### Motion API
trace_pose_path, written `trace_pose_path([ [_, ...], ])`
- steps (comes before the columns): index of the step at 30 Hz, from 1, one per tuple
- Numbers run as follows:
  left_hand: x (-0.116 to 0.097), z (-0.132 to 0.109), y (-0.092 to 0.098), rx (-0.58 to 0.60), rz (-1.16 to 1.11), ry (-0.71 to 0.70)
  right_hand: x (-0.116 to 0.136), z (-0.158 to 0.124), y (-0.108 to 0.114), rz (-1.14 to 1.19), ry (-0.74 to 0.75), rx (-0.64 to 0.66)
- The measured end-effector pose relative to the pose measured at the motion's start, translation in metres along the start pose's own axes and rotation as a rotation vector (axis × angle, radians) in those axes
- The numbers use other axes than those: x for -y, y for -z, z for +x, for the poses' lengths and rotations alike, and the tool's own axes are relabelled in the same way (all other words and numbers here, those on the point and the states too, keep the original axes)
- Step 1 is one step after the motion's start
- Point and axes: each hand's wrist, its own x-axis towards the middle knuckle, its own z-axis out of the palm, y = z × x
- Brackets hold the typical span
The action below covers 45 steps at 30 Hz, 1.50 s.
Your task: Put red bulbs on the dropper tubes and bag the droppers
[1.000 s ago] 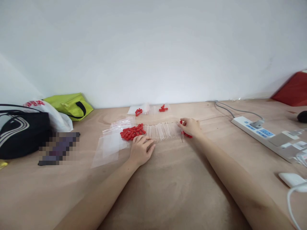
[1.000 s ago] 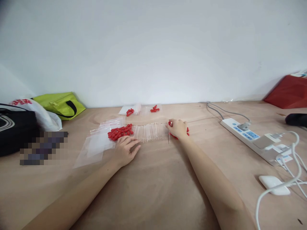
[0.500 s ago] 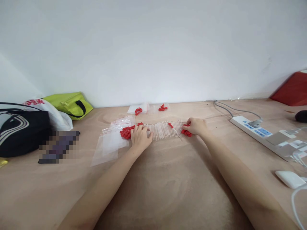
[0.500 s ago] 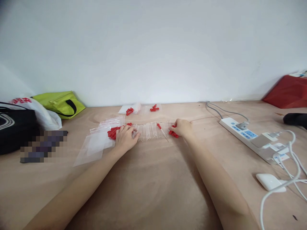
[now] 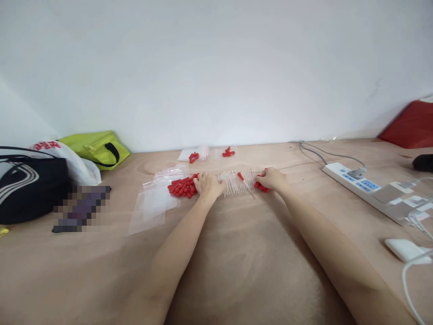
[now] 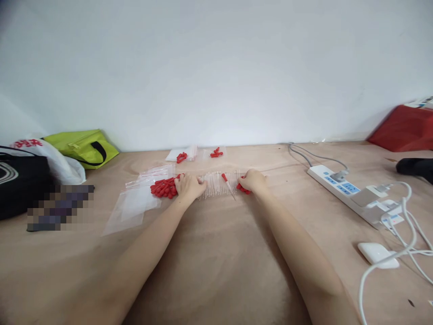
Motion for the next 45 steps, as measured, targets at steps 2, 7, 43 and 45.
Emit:
trace_pose_path([
  [2, -0.002, 0.002, 0.003, 0.040, 0.011, 0.026, -0.001, 0.001, 0.000, 0.071, 0.003, 0.047],
  [7, -0.007, 0.007, 0.009, 0.144, -0.002, 0.106, -0.003, 0.001, 0.002, 0.108, -0.003, 0.010],
  [43, 0.062, -0.058, 0.013, -0.231, -0.428, -0.652, 0.024, -0.065, -0.065, 0.469, 0.950, -0.190],
  [45, 0.064, -0.064, 0.008, -0.245, -0.430, -0.650, 0.021, -0.067, -0.068, 0.465, 0.975, -0.180],
])
